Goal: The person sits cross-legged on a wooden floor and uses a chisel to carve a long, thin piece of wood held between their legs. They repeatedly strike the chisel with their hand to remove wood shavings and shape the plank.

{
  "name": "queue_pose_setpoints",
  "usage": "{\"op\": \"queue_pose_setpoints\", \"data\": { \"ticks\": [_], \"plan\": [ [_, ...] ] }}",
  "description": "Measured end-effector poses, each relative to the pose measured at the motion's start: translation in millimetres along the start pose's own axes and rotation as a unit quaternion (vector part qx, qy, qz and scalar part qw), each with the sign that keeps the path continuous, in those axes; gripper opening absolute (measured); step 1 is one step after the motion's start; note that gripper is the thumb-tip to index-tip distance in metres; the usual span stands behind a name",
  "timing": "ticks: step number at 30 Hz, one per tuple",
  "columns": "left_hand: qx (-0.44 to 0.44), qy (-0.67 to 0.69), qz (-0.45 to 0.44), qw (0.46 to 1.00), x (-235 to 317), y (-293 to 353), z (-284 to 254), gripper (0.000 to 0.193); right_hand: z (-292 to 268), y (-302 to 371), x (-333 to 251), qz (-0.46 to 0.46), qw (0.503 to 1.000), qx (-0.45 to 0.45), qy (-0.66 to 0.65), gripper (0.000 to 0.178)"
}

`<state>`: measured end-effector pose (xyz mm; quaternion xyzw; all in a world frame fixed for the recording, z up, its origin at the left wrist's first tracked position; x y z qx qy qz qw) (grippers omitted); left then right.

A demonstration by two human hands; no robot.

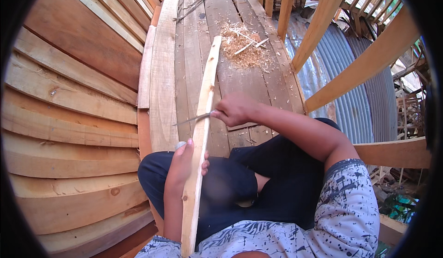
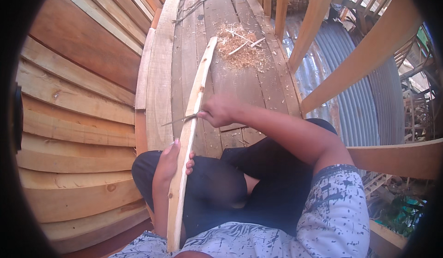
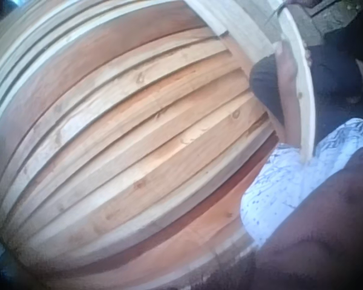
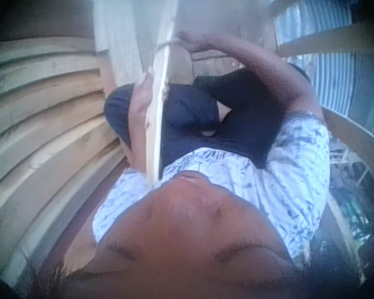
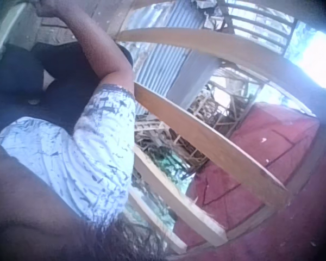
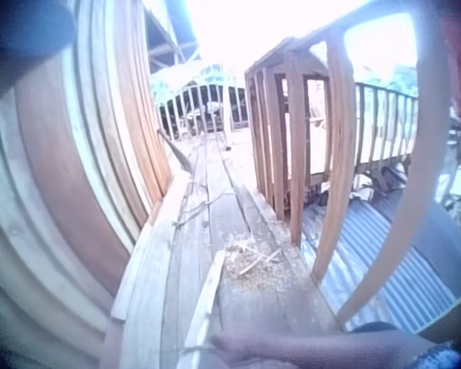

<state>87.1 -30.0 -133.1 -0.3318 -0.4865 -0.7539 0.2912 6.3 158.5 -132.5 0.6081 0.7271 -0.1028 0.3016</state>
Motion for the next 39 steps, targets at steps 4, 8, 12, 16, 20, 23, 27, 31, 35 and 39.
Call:
{"op": "queue_pose_setpoints", "data": {
  "ticks": [4,8,12,16,20,23,27,31,35,39],
  "plan": [
    [0.004,-0.002,0.0,1.0,1.8,-0.3,0.0,0.038,-6.2,10.4,-17.4,-0.026,0.997,0.039,0.064,0.041],
    [0.002,0.002,-0.007,1.0,-0.7,3.5,-0.9,0.038,-1.1,7.4,-10.6,-0.021,0.998,0.024,0.06,0.041],
    [0.014,0.004,-0.004,1.0,0.0,1.7,1.9,0.04,-28.8,-16.4,20.5,0.032,0.994,0.031,0.098,0.039],
    [-0.013,0.016,-0.006,1.0,-1.0,4.4,0.8,0.04,-2.6,7.1,-20.1,-0.045,0.995,-0.023,0.087,0.036],
    [0.006,0.012,0.0,1.0,0.3,2.3,2.2,0.039,-17.5,-13.6,26.8,0.049,0.996,0.016,0.073,0.039],
    [0.001,0.014,0.002,1.0,-0.6,0.9,2.6,0.039,-21.0,-13.8,27.4,0.034,0.994,0.028,0.102,0.038],
    [0.012,0.016,-0.004,1.0,-2.3,6.3,-1.3,0.04,-1.3,3.8,-7.7,-0.025,0.997,-0.026,0.071,0.035],
    [0.001,0.007,0.008,1.0,0.0,2.5,5.9,0.04,-21.3,-13.9,38.4,0.041,0.995,-0.007,0.089,0.038],
    [-0.002,0.016,-0.003,1.0,-2.5,4.9,0.0,0.04,-10.3,2.8,-0.2,0.011,0.992,-0.05,0.118,0.04],
    [0.005,0.006,-0.002,1.0,-0.1,3.8,0.8,0.04,-3.9,-7.5,3.8,-0.062,0.997,-0.026,0.046,0.045]
  ]
}}
Point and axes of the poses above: each hand's wrist, its own y-axis away from the middle knuckle, its own z-axis out of the palm, x = y × z, the point moved 7 cm from there along -y, towards the middle knuckle, and after that the axes turned 13 degrees about z, right-handed, at the moved point
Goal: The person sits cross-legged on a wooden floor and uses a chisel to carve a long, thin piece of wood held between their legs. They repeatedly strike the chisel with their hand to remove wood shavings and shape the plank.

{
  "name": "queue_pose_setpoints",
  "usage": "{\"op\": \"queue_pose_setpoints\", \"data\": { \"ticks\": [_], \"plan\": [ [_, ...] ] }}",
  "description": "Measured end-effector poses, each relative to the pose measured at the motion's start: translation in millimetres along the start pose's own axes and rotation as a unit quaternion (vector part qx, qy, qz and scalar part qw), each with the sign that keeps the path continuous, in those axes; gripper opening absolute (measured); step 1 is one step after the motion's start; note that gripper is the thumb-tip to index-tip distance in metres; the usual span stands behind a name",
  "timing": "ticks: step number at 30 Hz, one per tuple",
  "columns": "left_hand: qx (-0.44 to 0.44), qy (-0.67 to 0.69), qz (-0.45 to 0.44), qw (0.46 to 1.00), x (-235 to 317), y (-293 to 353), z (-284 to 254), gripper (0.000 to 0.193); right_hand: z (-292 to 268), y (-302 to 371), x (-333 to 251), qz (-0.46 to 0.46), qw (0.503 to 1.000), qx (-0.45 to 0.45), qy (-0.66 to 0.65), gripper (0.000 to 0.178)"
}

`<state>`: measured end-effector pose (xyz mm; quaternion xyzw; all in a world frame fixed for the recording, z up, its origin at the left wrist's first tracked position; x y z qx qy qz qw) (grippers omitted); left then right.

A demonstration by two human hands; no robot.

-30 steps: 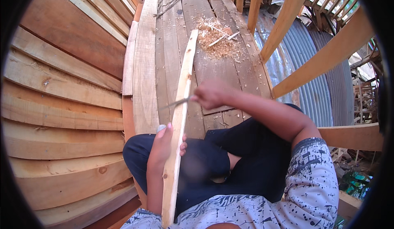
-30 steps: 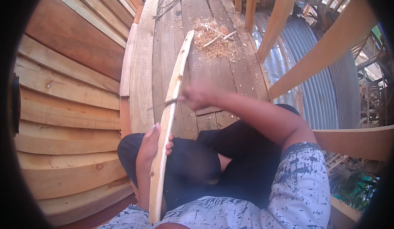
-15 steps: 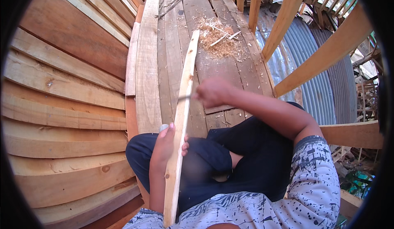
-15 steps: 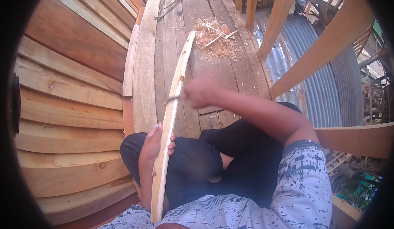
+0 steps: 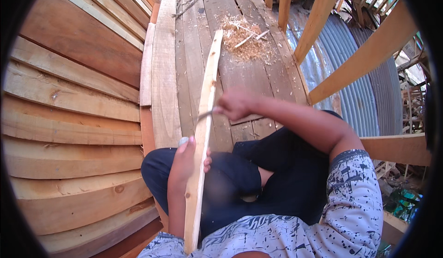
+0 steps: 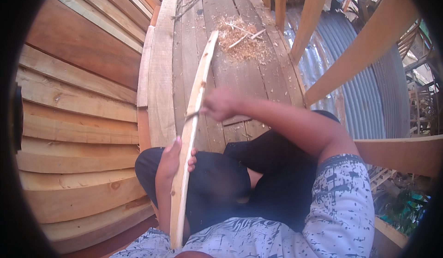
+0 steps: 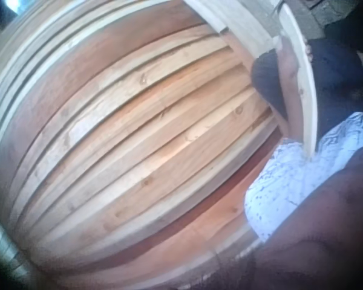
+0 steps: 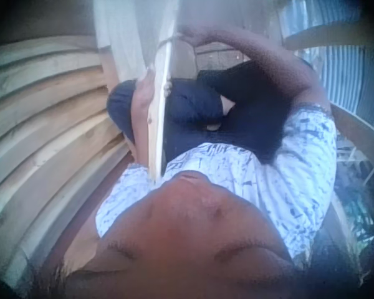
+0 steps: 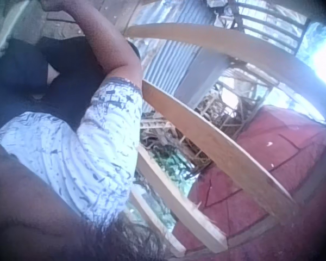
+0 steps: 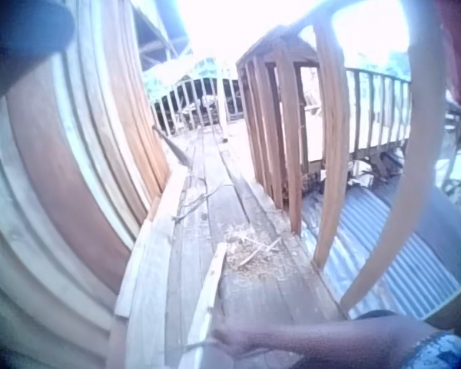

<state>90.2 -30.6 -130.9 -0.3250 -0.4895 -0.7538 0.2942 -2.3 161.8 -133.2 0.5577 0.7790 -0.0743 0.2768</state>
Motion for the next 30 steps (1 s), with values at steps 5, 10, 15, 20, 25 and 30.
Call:
{"op": "queue_pose_setpoints", "data": {
  "ticks": [5,10,15,20,25,30],
  "plan": [
    [-0.019,0.013,0.006,1.0,-1.0,-4.4,4.6,0.039,-19.6,-8.2,39.4,0.095,0.993,0.056,0.032,0.041],
    [0.0,0.005,-0.003,1.0,-3.5,5.3,-1.9,0.039,-2.7,0.4,2.1,0.018,1.0,0.008,0.011,0.039],
    [-0.014,0.001,0.004,1.0,-1.4,-4.0,4.1,0.039,-21.4,-6.2,36.6,0.148,0.984,0.063,0.075,0.046],
    [-0.009,0.0,0.002,1.0,-4.9,1.8,-3.1,0.039,0.9,17.5,-34.8,-0.052,0.997,0.045,0.021,0.043],
    [-0.026,0.007,0.01,1.0,-1.4,-4.5,6.8,0.039,-9.9,-11.3,43.7,0.113,0.989,0.091,0.024,0.041],
    [-0.01,0.014,-0.001,1.0,-3.4,3.7,0.0,0.039,-1.4,8.3,-16.2,0.007,0.999,0.041,0.025,0.039]
  ]
}}
Point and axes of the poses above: each hand's wrist, its own y-axis away from the middle knuckle, its own z-axis out of the palm, x = y × z, the point moved 7 cm from there along -y, towards the middle knuckle, and after that the axes turned 13 degrees about z, right-handed, at the moved point
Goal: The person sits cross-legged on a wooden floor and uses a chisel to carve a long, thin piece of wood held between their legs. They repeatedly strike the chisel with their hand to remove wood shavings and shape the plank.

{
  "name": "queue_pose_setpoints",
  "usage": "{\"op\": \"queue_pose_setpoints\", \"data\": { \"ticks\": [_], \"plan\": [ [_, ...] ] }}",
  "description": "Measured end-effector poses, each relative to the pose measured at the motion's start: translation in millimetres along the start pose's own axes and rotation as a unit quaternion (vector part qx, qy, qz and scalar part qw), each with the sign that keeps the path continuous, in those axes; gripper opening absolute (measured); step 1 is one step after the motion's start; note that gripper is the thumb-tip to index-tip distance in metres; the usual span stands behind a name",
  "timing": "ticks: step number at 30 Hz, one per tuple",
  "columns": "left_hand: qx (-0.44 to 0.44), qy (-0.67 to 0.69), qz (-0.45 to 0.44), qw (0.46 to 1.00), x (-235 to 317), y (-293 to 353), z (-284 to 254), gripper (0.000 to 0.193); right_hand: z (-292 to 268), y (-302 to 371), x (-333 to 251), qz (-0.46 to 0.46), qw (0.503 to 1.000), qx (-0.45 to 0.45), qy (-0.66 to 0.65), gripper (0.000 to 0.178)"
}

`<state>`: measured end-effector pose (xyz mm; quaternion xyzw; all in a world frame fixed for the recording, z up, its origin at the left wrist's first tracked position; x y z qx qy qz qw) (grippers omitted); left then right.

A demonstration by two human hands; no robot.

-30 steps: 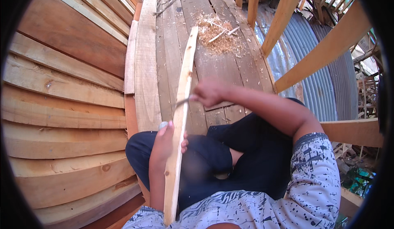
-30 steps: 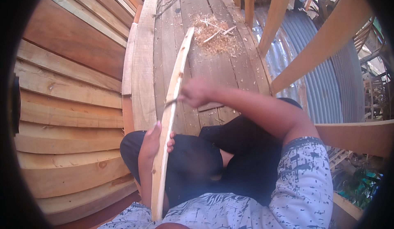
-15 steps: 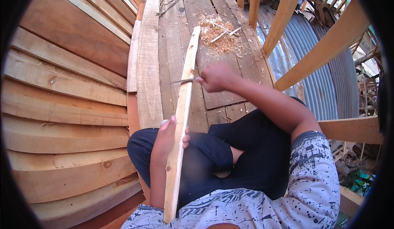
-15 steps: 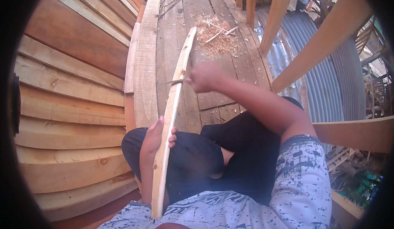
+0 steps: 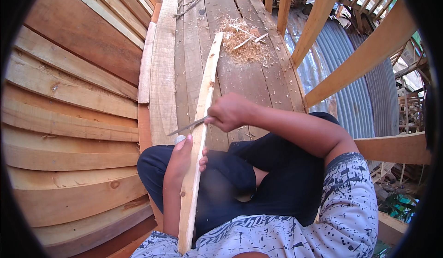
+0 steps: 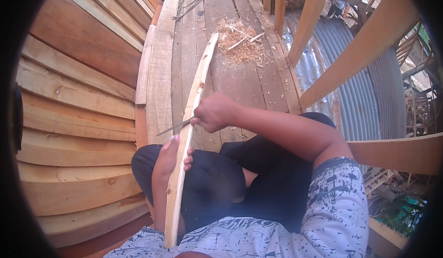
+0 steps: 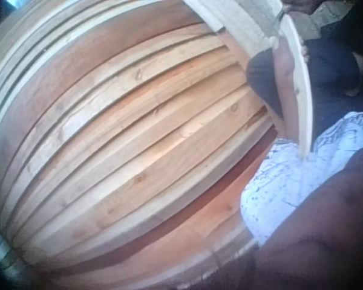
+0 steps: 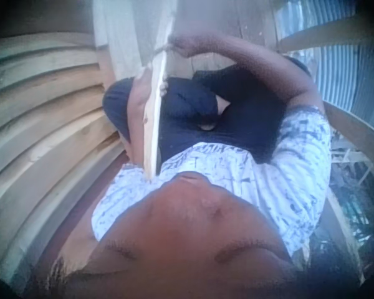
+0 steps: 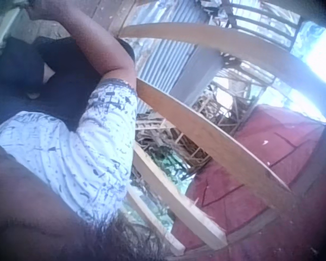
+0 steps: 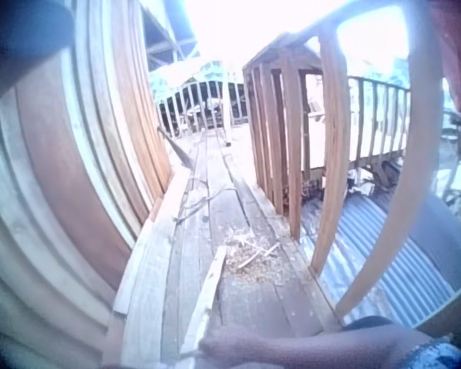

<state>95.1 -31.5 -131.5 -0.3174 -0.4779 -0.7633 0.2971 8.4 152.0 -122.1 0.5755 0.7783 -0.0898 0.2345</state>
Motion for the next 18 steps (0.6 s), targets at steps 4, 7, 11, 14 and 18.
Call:
{"op": "queue_pose_setpoints", "data": {
  "ticks": [4,7,11,14,18],
  "plan": [
    [-0.005,-0.017,0.01,1.0,3.1,-5.3,9.3,0.039,-7.9,-18.8,59.0,0.095,0.995,0.015,0.012,0.039],
    [0.008,-0.01,-0.001,1.0,1.8,-1.7,-0.1,0.039,-7.8,-10.4,23.0,0.051,0.998,0.022,0.019,0.042],
    [-0.008,-0.014,0.0,1.0,1.5,2.5,4.7,0.039,-1.9,-10.1,22.8,-0.022,0.999,0.039,0.024,0.045],
    [-0.019,-0.014,0.007,1.0,1.3,-5.0,10.5,0.04,-12.3,-26.6,81.9,0.095,0.99,0.076,0.071,0.045],
    [-0.008,-0.008,-0.001,1.0,0.4,-0.7,1.7,0.04,-1.6,-6.9,12.2,0.024,0.999,0.008,0.026,0.038]
  ]
}}
Point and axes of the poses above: each hand's wrist, its own y-axis away from the middle knuckle, its own z-axis out of the palm, x = y × z, the point moved 7 cm from there along -y, towards the middle knuckle, and after that the axes turned 13 degrees about z, right-handed, at the moved point
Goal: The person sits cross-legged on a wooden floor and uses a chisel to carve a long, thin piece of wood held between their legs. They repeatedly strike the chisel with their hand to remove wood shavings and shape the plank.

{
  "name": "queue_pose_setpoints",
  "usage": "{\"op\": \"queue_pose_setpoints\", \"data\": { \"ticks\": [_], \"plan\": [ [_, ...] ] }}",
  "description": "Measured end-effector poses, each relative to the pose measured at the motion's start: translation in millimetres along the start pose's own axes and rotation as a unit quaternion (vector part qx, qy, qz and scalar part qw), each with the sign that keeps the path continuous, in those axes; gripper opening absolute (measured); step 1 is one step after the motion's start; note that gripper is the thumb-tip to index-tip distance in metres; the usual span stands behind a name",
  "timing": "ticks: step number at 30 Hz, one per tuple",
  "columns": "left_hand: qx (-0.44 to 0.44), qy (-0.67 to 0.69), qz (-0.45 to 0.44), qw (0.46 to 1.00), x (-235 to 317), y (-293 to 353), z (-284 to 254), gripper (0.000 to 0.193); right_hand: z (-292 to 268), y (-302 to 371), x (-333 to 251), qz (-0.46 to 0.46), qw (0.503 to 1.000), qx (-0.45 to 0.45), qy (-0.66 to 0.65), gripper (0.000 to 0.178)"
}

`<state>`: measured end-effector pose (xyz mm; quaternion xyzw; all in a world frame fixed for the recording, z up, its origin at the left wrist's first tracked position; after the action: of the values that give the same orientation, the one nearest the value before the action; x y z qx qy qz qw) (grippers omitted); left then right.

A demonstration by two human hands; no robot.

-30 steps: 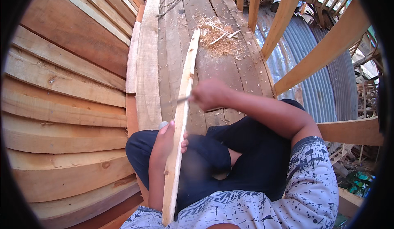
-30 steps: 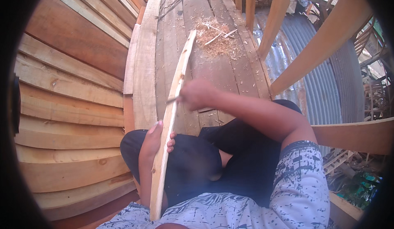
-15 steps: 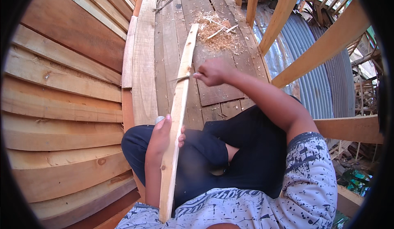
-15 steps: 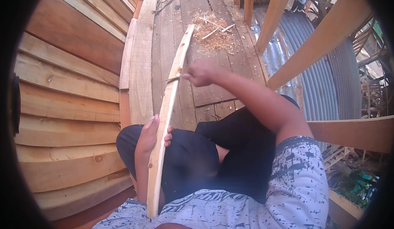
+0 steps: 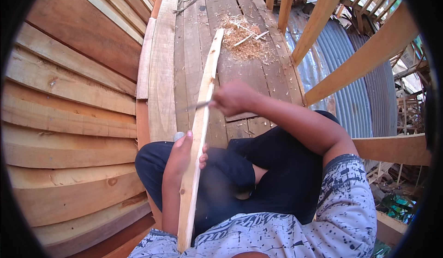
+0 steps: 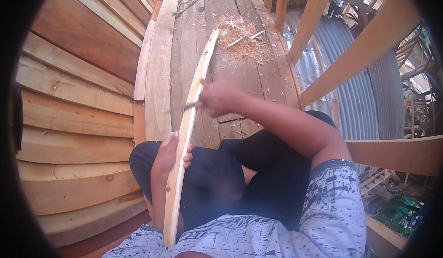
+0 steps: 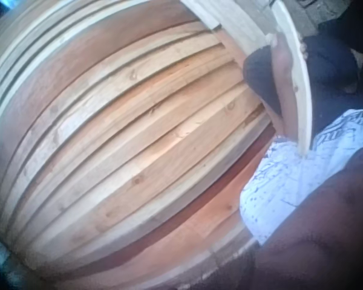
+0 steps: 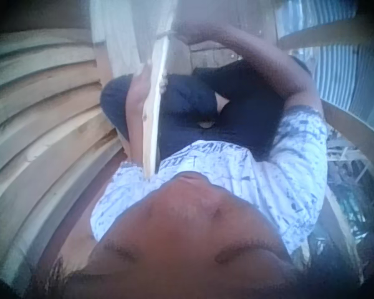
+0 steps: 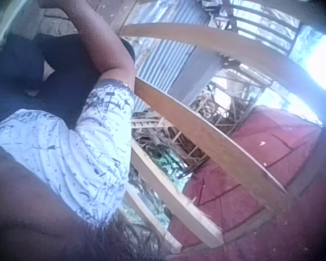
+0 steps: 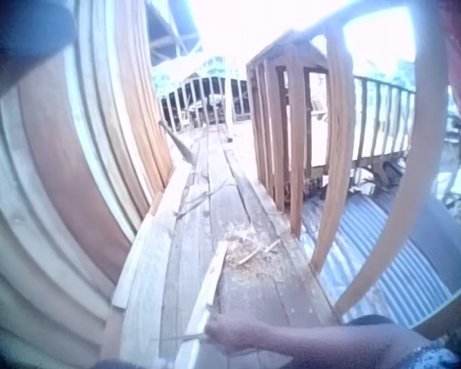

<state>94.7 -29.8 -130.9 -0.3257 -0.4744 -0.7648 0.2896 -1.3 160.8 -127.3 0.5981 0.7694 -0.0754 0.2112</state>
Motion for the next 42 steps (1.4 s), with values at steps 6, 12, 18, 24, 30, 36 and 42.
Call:
{"op": "queue_pose_setpoints", "data": {
  "ticks": [6,12,18,24,30,36,42],
  "plan": [
    [0.006,-0.009,0.004,1.0,2.1,-3.0,8.6,0.036,-19.0,-15.6,54.8,0.099,0.994,0.039,0.014,0.04],
    [0.014,-0.004,0.001,1.0,0.5,2.6,3.8,0.036,-1.5,10.5,-9.9,-0.109,0.994,0.009,-0.019,0.044],
    [0.002,-0.003,0.002,1.0,-1.1,-6.5,1.0,0.037,-0.8,-14.9,47.8,0.083,0.993,0.054,-0.057,0.044],
    [0.014,-0.004,-0.001,1.0,1.0,3.0,1.9,0.035,4.2,-22.7,46.8,0.081,0.994,-0.043,-0.054,0.044],
    [0.0,-0.006,0.005,1.0,0.5,-0.5,9.4,0.035,11.9,-27.9,105.6,0.191,0.966,-0.072,-0.159,0.041],
    [0.01,0.013,0.005,1.0,0.0,0.2,-0.2,0.036,1.9,-26.1,85.9,0.203,0.97,-0.029,-0.128,0.036],
    [-0.002,0.008,0.003,1.0,-0.9,0.3,4.3,0.037,-21.5,-23.9,85.8,0.182,0.973,0.137,-0.043,0.028]
  ]
}}
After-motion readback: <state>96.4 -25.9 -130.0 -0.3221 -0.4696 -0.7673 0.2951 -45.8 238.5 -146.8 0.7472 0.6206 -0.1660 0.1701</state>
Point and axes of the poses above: each hand's wrist, its own y-axis away from the middle knuckle, its own z-axis out of the palm, x = y × z, the point moved 7 cm from there along -y, towards the middle knuckle, and after that the axes turned 13 degrees about z, right-handed, at the moved point
